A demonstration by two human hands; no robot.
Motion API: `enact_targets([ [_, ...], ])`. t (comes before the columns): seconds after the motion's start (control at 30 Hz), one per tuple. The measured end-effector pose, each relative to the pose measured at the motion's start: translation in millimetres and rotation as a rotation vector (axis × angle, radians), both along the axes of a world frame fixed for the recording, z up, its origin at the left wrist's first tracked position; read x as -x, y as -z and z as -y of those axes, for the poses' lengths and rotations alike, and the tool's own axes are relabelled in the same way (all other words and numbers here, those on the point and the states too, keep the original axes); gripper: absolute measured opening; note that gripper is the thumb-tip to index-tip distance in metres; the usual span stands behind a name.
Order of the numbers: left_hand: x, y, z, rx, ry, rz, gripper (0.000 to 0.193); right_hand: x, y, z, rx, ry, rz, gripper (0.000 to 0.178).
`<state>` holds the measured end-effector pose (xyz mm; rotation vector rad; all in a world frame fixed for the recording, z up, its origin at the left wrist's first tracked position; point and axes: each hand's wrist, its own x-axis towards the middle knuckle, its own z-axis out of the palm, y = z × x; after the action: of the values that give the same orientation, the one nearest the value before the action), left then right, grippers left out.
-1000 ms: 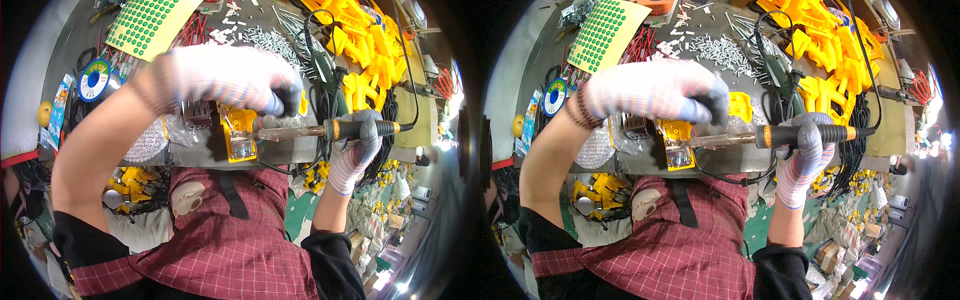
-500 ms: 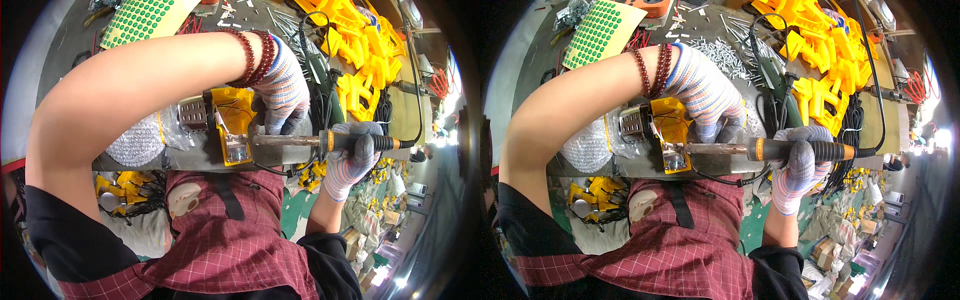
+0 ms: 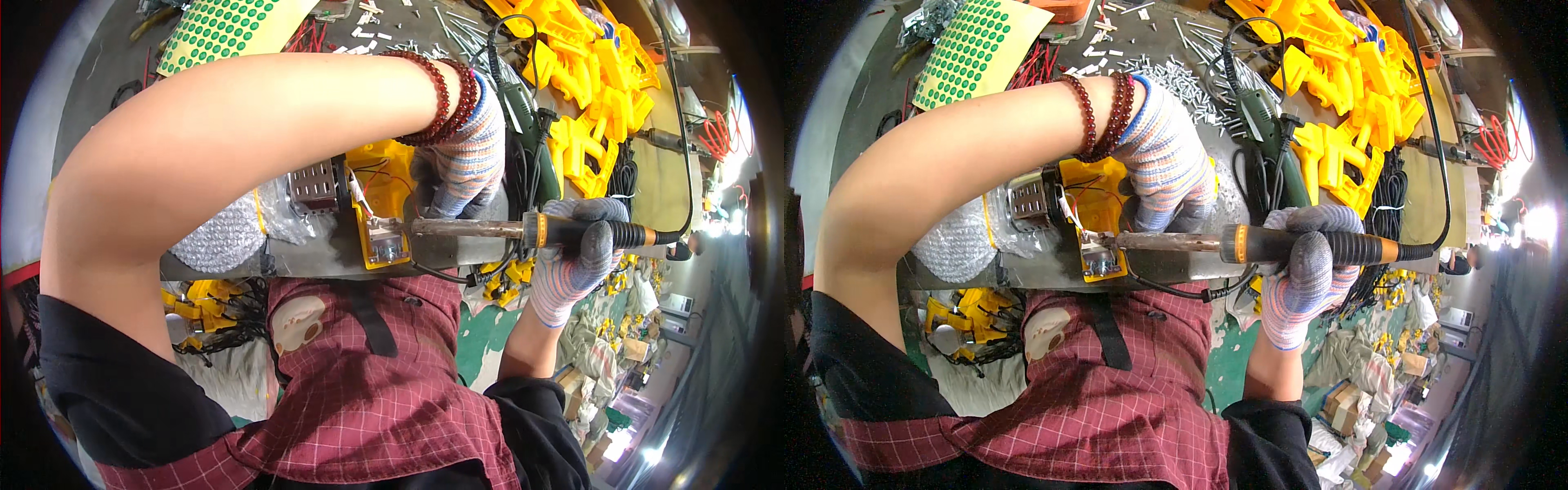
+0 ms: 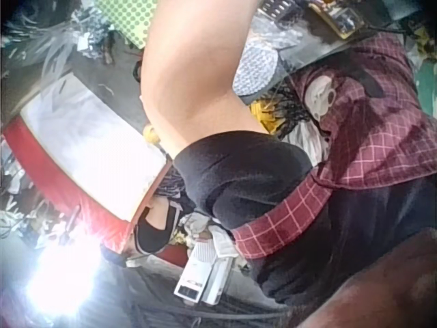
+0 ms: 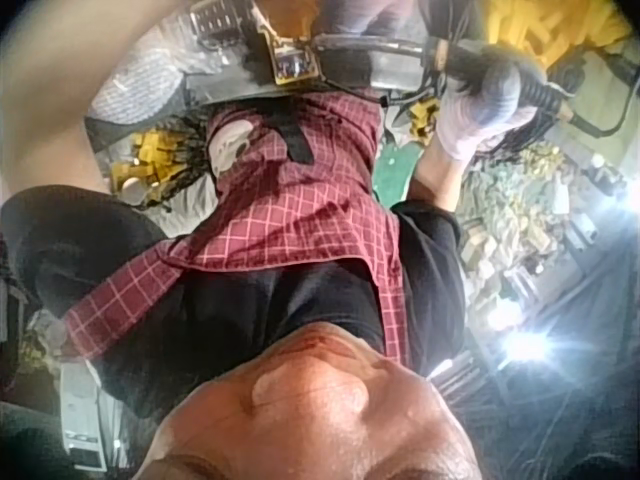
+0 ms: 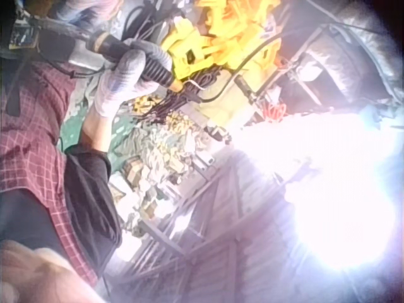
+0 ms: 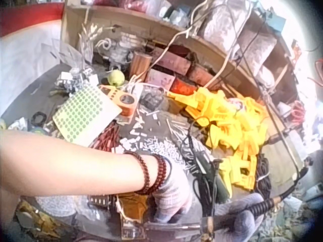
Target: Assembling the internal components and housing of a yellow plastic electronic device.
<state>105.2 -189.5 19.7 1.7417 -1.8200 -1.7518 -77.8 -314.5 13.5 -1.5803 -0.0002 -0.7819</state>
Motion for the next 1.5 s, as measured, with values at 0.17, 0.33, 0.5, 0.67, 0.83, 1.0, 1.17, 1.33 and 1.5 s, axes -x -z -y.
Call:
enact_targets([
  [0.17,4,6,-2,0.076,-0.045,0.083,0.016,0,0,2,-0.014,-0.015,-0.006,0.032],
  [0.33,8,3,1,0.093,0.017,0.216,0.024,1,0,1,0.010,0.005,-0.005,0.032],
  [0.5,12,15,1,0.166,0.018,0.301,0.031,3,2,1,0.036,0.007,-0.021,0.030],
  [0.67,1,6,-24,0.243,-0.216,0.124,0.022,2,-1,0,0.016,0.015,0.001,0.027],
  [0.83,1,13,-62,0.433,-0.539,0.124,0.022,-7,10,11,-0.017,0.049,-0.017,0.026],
  [1.0,26,22,-100,0.772,-0.914,0.334,0.019,-16,16,20,-0.068,0.041,-0.052,0.026],
  [1.17,49,31,-120,0.807,-1.174,0.321,0.014,-28,24,32,-0.175,0.037,-0.147,0.025],
  [1.33,40,44,-126,0.841,-1.356,-0.120,0.013,-39,28,35,-0.301,-0.006,-0.143,0.023],
  [1.5,26,34,-133,0.698,-1.244,-0.483,0.011,-47,25,28,-0.292,0.030,-0.138,0.024],
])
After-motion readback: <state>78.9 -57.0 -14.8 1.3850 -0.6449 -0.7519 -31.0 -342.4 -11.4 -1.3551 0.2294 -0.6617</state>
